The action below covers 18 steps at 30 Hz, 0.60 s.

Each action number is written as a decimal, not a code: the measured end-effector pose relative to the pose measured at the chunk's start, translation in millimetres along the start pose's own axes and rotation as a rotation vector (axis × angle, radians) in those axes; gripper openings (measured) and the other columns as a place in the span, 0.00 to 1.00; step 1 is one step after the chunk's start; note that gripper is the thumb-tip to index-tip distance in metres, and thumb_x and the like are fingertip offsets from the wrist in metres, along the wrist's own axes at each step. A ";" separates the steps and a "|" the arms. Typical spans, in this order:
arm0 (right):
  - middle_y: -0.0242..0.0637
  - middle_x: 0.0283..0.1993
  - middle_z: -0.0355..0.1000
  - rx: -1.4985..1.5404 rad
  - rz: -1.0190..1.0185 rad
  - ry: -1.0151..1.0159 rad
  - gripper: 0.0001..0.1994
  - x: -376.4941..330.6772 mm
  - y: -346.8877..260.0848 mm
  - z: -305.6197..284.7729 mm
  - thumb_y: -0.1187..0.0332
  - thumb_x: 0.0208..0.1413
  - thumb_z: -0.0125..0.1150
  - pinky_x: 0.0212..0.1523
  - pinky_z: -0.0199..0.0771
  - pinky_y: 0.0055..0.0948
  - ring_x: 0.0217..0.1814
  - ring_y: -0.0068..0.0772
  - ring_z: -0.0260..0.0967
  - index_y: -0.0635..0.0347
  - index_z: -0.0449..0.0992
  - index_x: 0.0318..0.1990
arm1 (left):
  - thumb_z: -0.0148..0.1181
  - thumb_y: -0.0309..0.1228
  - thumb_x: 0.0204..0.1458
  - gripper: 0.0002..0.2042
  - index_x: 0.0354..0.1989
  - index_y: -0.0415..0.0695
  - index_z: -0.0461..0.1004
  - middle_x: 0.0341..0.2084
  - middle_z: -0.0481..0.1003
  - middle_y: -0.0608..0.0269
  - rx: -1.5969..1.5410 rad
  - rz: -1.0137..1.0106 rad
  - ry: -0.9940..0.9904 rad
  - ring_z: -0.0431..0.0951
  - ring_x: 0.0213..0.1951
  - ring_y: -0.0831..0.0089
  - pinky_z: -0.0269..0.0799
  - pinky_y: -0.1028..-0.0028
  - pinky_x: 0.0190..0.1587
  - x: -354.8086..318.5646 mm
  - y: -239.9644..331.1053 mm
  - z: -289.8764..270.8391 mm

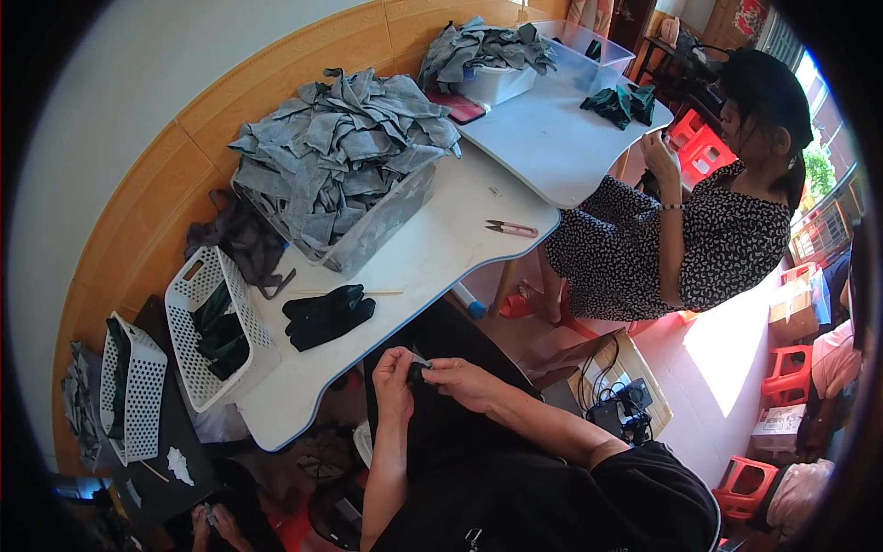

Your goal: Using a wooden stick to turn small sewn fabric pieces inside out.

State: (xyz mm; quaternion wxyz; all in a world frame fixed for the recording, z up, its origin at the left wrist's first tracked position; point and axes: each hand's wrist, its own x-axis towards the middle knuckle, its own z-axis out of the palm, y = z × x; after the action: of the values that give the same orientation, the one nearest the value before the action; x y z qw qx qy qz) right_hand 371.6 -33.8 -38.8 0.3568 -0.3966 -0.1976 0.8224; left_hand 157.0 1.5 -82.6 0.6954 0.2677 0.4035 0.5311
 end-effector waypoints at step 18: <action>0.10 0.24 0.60 0.739 0.157 -0.603 0.15 -37.3 -26.2 4.8 0.51 1.04 0.58 0.63 0.77 0.42 0.33 0.19 0.60 0.36 0.89 0.58 | 0.84 0.19 0.77 0.15 0.69 0.36 0.98 0.60 0.96 0.62 0.528 0.278 -0.083 0.92 0.56 0.77 0.87 0.71 0.57 -56.1 39.2 41.5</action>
State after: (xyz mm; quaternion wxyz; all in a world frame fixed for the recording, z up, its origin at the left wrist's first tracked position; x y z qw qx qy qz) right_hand 395.1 -44.3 -0.9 0.3375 -0.0007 0.0437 0.9403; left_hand 165.4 -38.2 -13.6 0.5383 0.5134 0.4581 0.4865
